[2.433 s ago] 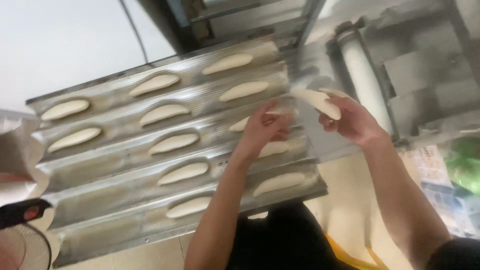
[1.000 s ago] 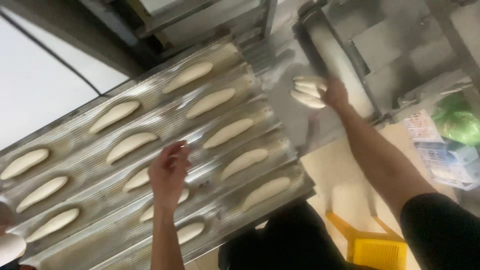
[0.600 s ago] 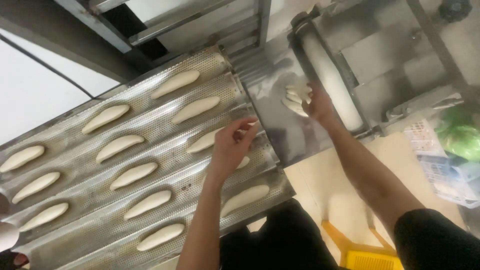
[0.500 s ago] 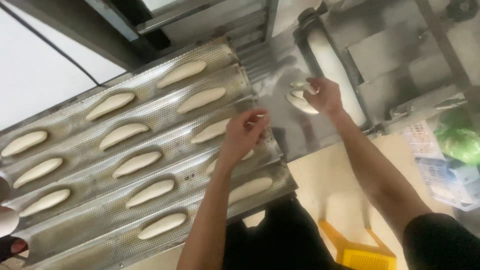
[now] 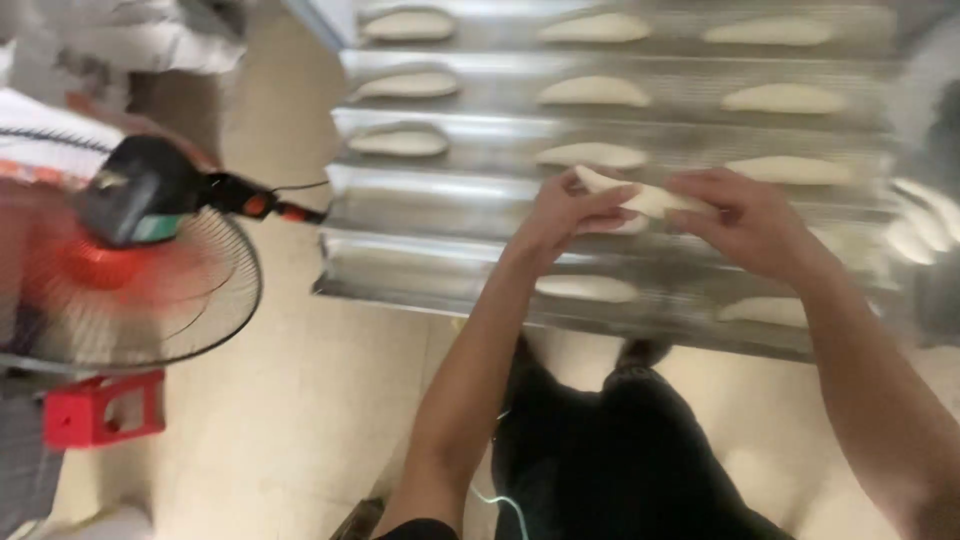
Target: Shaping dough balls into baguette shapes using a dough moulder machine and placing them on trays.
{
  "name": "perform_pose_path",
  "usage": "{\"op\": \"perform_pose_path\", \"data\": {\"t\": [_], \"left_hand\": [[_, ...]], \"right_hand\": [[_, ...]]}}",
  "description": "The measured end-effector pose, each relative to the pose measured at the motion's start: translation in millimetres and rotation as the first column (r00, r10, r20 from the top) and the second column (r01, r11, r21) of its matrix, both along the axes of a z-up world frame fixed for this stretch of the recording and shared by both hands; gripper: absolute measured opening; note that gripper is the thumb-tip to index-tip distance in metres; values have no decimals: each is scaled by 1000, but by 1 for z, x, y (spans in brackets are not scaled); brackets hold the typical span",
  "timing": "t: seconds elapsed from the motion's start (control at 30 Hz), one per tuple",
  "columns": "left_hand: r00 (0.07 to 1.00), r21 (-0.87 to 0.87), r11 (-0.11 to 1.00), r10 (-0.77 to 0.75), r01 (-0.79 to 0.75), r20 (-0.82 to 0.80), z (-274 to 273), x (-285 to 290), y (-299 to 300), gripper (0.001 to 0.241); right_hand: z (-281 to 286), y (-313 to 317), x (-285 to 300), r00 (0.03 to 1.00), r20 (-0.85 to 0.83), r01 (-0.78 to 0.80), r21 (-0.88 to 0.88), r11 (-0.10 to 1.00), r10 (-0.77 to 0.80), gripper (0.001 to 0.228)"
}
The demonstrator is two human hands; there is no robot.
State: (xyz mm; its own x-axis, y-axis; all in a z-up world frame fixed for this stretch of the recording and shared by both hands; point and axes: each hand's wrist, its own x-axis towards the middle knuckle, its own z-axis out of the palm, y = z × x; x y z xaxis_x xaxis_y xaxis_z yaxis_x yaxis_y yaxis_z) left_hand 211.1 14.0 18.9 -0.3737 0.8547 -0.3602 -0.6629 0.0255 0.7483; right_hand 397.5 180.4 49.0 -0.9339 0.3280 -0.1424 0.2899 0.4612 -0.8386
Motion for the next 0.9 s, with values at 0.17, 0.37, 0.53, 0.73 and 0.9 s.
{"op": "perform_pose_path", "data": {"t": [0.17, 0.37, 0.53, 0.73, 0.9], "left_hand": [[950, -360, 909, 102, -210, -296, 12, -105, -133, 55], [834, -545, 705, 121, -454, -539, 12, -189, -191, 44], [706, -698, 537, -243, -474, -666, 24, -182, -185, 48], [513, -605, 551, -333, -575, -791, 0, -182, -194, 53], [-171, -163, 751, -346, -640, -923, -11, -152, -184, 29]], "right_hand": [[-41, -112, -132, 913, -325, -140, 321, 937, 247, 34], [-90, -185, -228, 959, -143, -141, 504, 852, 244, 28], [-66, -153, -183, 938, -304, -45, 367, 929, 166, 24], [-28, -6, -49, 921, -347, 294, 316, 902, -179, 23], [-104, 166, 115, 672, -302, 740, 246, 626, -676, 27]]}}
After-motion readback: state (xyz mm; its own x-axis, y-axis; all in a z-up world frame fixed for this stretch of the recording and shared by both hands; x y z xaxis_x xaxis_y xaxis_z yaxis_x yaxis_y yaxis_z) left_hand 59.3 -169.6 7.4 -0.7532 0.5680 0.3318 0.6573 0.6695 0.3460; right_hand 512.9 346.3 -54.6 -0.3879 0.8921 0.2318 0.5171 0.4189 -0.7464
